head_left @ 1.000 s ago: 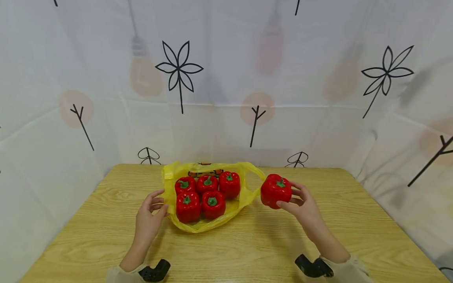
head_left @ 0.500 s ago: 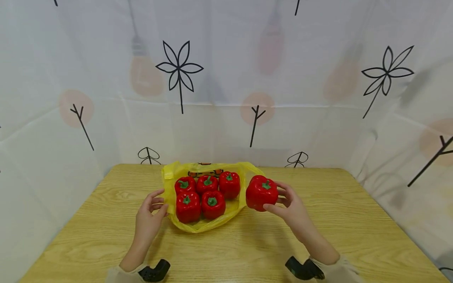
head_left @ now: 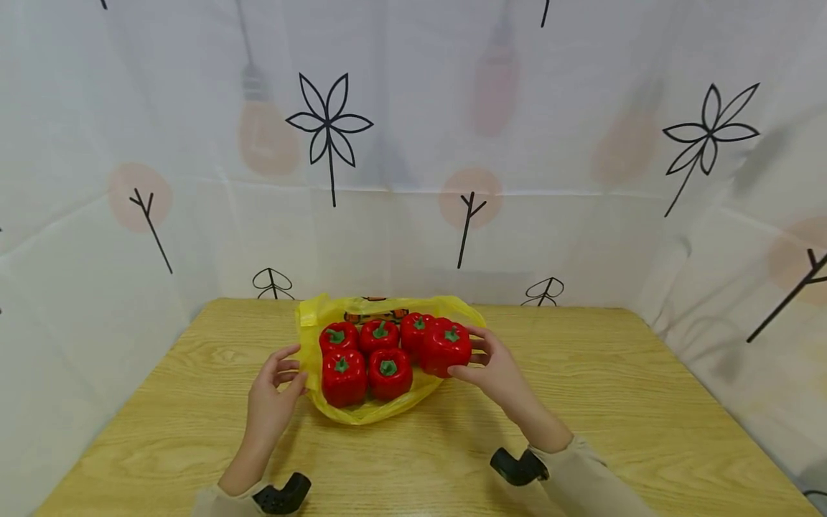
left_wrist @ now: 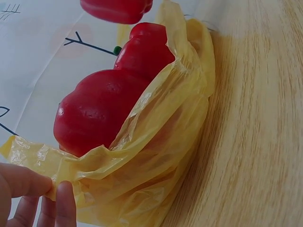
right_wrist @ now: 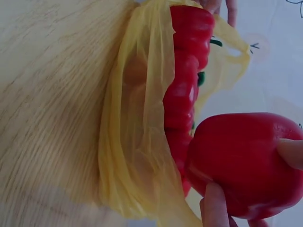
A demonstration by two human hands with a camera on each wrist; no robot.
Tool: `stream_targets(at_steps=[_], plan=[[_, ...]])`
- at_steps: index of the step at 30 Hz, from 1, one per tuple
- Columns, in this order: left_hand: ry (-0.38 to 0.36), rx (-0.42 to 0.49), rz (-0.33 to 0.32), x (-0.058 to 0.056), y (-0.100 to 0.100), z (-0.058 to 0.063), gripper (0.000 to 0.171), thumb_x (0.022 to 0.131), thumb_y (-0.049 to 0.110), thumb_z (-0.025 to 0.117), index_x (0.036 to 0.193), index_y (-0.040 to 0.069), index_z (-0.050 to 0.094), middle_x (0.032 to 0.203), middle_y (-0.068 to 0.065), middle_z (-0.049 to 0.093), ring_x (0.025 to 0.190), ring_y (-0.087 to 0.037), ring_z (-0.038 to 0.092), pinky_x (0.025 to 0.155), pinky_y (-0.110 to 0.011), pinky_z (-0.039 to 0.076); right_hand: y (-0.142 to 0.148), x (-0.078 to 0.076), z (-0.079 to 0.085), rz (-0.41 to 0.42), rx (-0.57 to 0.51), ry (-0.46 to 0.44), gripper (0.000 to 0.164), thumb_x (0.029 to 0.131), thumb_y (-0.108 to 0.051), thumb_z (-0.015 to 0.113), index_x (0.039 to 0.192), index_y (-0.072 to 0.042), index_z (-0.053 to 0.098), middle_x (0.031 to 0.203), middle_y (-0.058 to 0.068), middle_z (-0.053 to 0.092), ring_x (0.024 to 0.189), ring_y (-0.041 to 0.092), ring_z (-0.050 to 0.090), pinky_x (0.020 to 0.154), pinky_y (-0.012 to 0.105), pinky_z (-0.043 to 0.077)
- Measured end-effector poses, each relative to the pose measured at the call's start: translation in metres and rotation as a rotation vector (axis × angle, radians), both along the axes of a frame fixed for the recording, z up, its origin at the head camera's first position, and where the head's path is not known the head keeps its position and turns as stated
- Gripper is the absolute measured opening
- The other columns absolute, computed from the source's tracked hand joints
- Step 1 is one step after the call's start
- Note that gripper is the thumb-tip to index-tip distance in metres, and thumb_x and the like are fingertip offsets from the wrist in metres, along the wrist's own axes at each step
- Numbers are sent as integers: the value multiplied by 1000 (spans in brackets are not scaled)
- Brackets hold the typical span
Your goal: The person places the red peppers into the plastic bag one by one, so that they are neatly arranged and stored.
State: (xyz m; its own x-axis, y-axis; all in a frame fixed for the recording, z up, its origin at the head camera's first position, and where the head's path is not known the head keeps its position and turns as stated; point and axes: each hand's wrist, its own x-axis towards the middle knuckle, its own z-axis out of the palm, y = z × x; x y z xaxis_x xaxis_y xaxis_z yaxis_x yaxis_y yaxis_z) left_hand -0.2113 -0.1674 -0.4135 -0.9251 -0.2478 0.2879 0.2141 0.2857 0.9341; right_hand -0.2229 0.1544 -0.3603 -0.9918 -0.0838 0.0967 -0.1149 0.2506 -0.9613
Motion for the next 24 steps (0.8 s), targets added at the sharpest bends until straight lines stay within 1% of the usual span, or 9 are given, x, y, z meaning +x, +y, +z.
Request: stream_targets(at_steps=[6, 11, 14, 17, 24], plan=[[0, 2, 0, 0, 0, 0, 41, 87, -4, 60, 126, 8, 54, 106, -16, 54, 89, -20, 57, 66, -26, 56, -11, -9, -4, -4, 5, 17, 64, 76, -3, 73, 133, -5, 44, 123, 21, 51, 100, 32, 56, 78, 39, 54], [-8, 13, -6, 0, 1, 1, 41, 88, -3, 60, 126, 8, 53, 107, -16, 53, 90, -20, 56, 67, -28, 56, -16, -17, -12, -4, 45, 16, 65, 77, -2, 73, 134, -4, 43, 124, 21, 48, 98, 32, 56, 77, 39, 55], [-13, 15, -8, 0, 1, 1, 41, 88, -2, 60, 127, 9, 53, 108, -15, 53, 90, -19, 56, 68, -28, 56, -16, -20, -17, -12, 88, 12, 66, 76, -1, 73, 135, -3, 42, 124, 21, 48, 98, 31, 56, 77, 39, 55], [-8, 10, -8, 0, 0, 1, 41, 88, -2, 60, 127, 9, 53, 108, -15, 53, 90, -18, 56, 67, -27, 56, -15, -23, -21, -7, 165, 14, 66, 76, 0, 73, 134, -2, 42, 123, 20, 49, 96, 30, 57, 77, 40, 55], [6, 2, -6, 1, 0, 1, 40, 88, -2, 60, 127, 8, 53, 107, -15, 54, 88, -16, 56, 67, -26, 56, -10, -30, -21, 87, 301, 19, 65, 75, 1, 73, 133, 3, 44, 122, 20, 52, 94, 31, 60, 76, 40, 55]])
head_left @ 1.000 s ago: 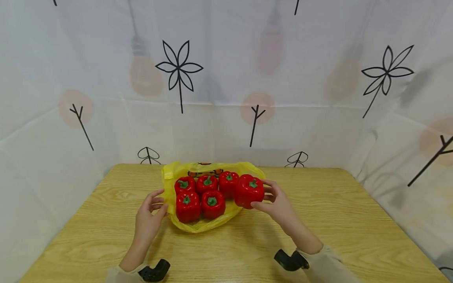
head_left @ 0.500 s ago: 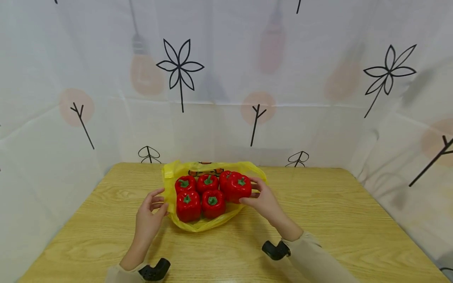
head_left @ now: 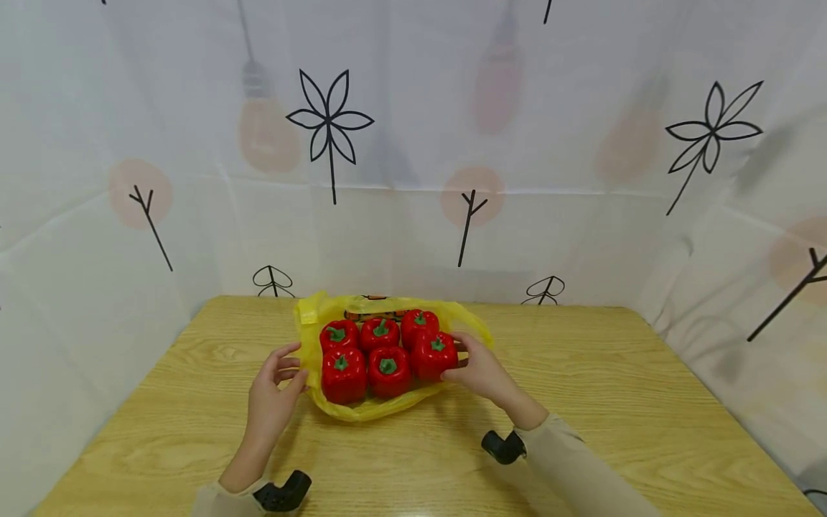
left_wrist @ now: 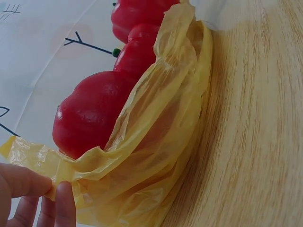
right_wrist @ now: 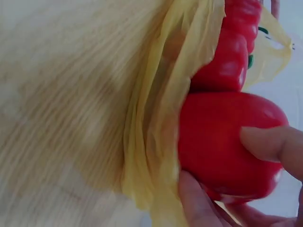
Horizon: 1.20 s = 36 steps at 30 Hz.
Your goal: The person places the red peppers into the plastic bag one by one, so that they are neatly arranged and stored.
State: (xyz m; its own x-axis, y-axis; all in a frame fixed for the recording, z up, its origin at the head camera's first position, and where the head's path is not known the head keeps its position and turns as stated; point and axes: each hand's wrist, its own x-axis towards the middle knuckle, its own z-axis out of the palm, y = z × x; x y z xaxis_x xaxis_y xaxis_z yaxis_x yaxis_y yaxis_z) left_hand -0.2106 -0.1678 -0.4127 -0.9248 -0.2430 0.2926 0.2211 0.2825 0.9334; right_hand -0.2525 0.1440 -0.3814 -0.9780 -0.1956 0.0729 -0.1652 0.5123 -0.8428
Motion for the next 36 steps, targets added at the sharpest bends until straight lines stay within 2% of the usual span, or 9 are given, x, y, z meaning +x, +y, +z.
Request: stream_targets(at_steps=[7, 15, 27, 31, 36], plan=[[6, -1, 3, -1, -1, 0, 40, 88, -3, 60, 126, 8, 53, 106, -16, 54, 87, -15, 56, 66, -24, 55, -1, -8, -3, 18, 131, 2, 66, 70, 0, 75, 131, 2, 48, 116, 16, 57, 93, 27, 59, 75, 38, 55], [10, 8, 4, -1, -1, 0, 40, 88, -3, 60, 126, 8, 54, 106, -16, 54, 88, -16, 56, 66, -26, 56, -4, -11, -2, -13, 66, 10, 65, 74, -1, 74, 133, 0, 46, 116, 15, 55, 90, 27, 60, 74, 38, 55], [13, 18, 4, -1, -2, -1, 41, 88, -3, 60, 127, 8, 53, 107, -16, 53, 91, -21, 55, 66, -26, 56, -9, -14, -5, 15, 169, -2, 66, 70, 1, 72, 130, 5, 47, 110, 16, 57, 92, 27, 57, 76, 38, 54], [11, 32, 2, -1, -3, -1, 41, 88, -3, 59, 128, 8, 52, 107, -16, 53, 90, -20, 55, 66, -26, 56, -11, -15, -4, 26, 209, 16, 68, 70, 0, 73, 131, 7, 45, 112, 18, 58, 98, 30, 57, 80, 40, 53], [11, 40, -5, -1, -3, 0, 41, 88, -4, 59, 127, 7, 52, 106, -16, 52, 89, -20, 54, 66, -27, 56, -12, -13, -7, 21, 160, 16, 70, 72, -1, 76, 132, 6, 41, 121, 19, 54, 103, 33, 56, 84, 43, 51]])
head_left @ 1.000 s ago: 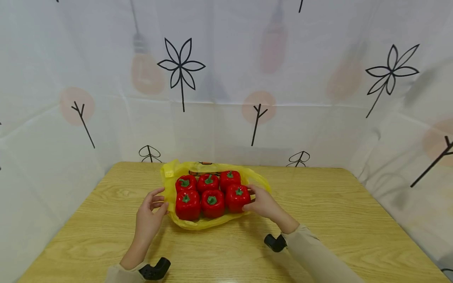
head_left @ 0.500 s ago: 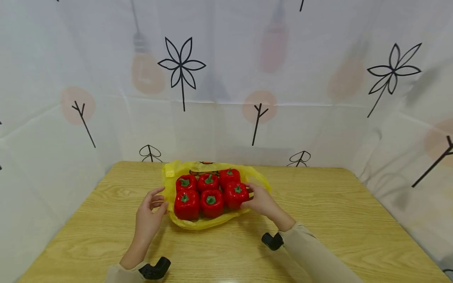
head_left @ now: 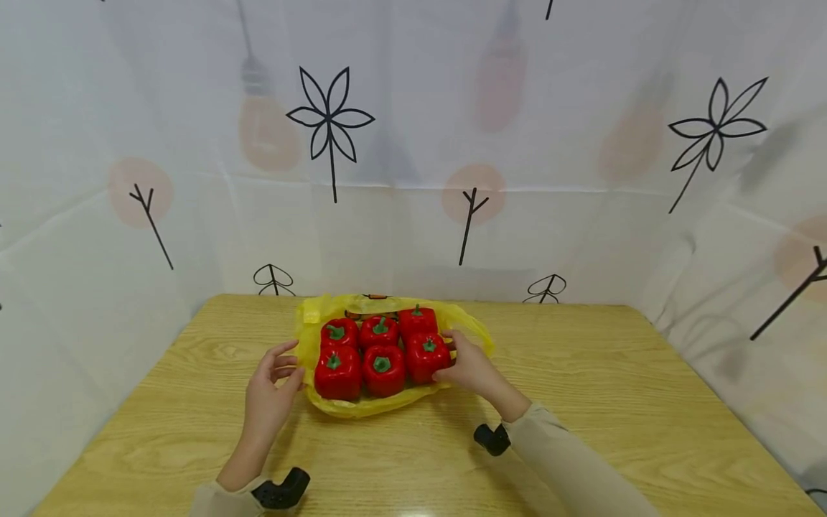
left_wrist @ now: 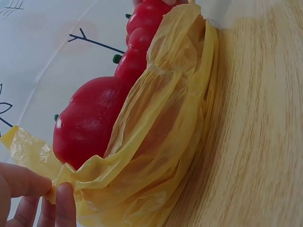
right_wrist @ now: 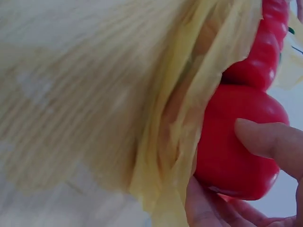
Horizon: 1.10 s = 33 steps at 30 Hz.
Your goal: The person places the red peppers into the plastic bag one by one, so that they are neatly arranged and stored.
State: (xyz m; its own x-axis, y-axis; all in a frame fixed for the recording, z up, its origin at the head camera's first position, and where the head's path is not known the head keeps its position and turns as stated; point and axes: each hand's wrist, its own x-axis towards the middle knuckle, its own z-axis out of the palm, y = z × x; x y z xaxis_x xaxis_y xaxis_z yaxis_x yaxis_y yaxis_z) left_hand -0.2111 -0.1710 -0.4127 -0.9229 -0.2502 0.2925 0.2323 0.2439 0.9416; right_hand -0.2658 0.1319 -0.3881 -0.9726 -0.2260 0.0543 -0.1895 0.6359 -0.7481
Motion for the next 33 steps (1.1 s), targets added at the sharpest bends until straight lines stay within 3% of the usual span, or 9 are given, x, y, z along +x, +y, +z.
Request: stream_targets(at_steps=[3, 9, 20, 33], plan=[[1, -7, 0, 0, 1, 0, 41, 88, -5, 58, 127, 8, 53, 106, -16, 52, 89, -20, 55, 67, -29, 56, 1, 2, -2, 2, -16, 15, 67, 73, 0, 76, 131, 7, 42, 123, 20, 52, 101, 33, 57, 83, 42, 52], [2, -21, 6, -1, 3, 1, 41, 88, -5, 58, 126, 8, 53, 105, -15, 53, 89, -20, 55, 67, -29, 56, 4, 5, 1, 11, -34, 44, 78, 73, 2, 75, 139, 5, 34, 127, 23, 48, 103, 36, 57, 83, 43, 52], [-16, -51, 42, -5, -4, 3, 41, 87, -2, 61, 126, 8, 53, 106, -13, 55, 86, -9, 54, 65, -26, 56, 10, 16, 15, 18, -130, 105, 67, 76, 0, 74, 135, 1, 42, 129, 22, 47, 108, 38, 53, 89, 48, 47], [-38, -68, 27, 6, -24, 3, 39, 89, 8, 62, 127, 8, 52, 111, -13, 52, 88, -3, 54, 66, -31, 57, 28, 36, 23, 8, -225, 140, 60, 80, -4, 73, 133, -2, 45, 126, 21, 50, 109, 39, 53, 91, 48, 46]])
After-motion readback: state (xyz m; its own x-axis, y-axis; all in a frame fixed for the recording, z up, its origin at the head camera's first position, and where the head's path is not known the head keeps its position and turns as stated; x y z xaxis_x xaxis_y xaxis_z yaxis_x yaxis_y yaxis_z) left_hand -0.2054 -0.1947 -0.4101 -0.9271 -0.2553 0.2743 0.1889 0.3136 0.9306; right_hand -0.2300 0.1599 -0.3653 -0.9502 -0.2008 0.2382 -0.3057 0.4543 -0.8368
